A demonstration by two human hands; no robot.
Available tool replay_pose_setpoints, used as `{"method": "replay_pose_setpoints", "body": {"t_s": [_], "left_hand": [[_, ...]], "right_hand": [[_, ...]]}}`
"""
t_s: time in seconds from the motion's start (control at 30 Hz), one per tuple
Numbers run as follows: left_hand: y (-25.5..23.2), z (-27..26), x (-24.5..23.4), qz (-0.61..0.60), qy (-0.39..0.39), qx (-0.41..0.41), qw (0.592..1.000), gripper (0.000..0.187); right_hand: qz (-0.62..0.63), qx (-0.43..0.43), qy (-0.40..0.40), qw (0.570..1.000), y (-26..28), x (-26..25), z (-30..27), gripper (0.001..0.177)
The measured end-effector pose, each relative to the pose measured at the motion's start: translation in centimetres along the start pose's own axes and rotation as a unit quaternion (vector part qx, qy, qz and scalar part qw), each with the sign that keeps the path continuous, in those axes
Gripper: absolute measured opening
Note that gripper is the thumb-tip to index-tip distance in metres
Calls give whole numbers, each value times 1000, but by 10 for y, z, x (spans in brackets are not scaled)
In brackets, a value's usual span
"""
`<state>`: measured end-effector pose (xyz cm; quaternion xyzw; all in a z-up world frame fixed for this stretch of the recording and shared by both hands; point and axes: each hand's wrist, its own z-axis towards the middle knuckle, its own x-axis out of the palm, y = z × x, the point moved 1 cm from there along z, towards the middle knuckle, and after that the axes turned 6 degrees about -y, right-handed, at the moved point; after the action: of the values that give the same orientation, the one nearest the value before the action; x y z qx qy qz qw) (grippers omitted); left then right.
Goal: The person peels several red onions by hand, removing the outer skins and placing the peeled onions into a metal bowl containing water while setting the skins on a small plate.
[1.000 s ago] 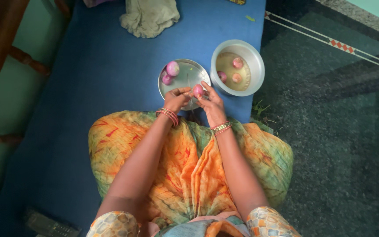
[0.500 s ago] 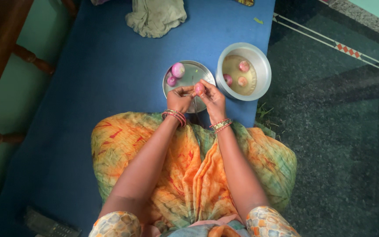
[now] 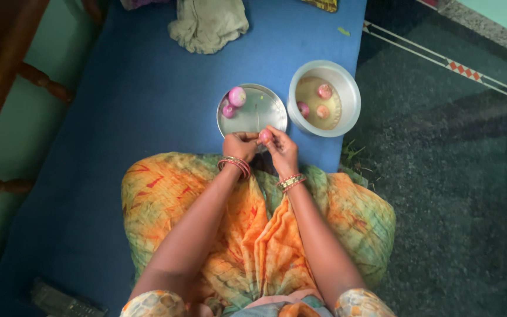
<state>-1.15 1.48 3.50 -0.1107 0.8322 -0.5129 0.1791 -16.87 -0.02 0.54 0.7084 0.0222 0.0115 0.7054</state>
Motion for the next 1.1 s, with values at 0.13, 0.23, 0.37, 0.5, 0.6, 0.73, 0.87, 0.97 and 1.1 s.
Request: {"method": "replay_pose_setpoints", "body": {"t_s": [0.13,0.23,0.37,0.5,0.6,0.73,0.87,0.97,1.1], "left_hand": [[-10,0,-1,-19,-34,-24,999,27],[-9,5,0,-59,-16,1,998,26],[-6,1,2,24,-32,13,999,26],[-13,4,0,69,-50,-1,996,31],[-22,3,0,89,-54,13,995,29],[-16,2,1,105,-53,47,992,28],[13,13,8,-100,76,20,992,15],[31,25,10,-302,152,-92,937,13],[19,16,6,-351,175,-135,910,23]], "right_hand": [[29,17,-8,999,-14,10,23,38],[68,20,14,997,-21,1,17,38],[66,120,-32,990,-22,-3,6,43],[93,144,-22,985,-30,1,31,38],[122,169,-31,978,-30,2,50,41],[207,192,-64,957,-11,6,49,49],[293,137,-7,946,47,4,29,57],[311,120,36,942,89,-1,4,59],[278,98,57,954,116,-6,-21,63]]}}
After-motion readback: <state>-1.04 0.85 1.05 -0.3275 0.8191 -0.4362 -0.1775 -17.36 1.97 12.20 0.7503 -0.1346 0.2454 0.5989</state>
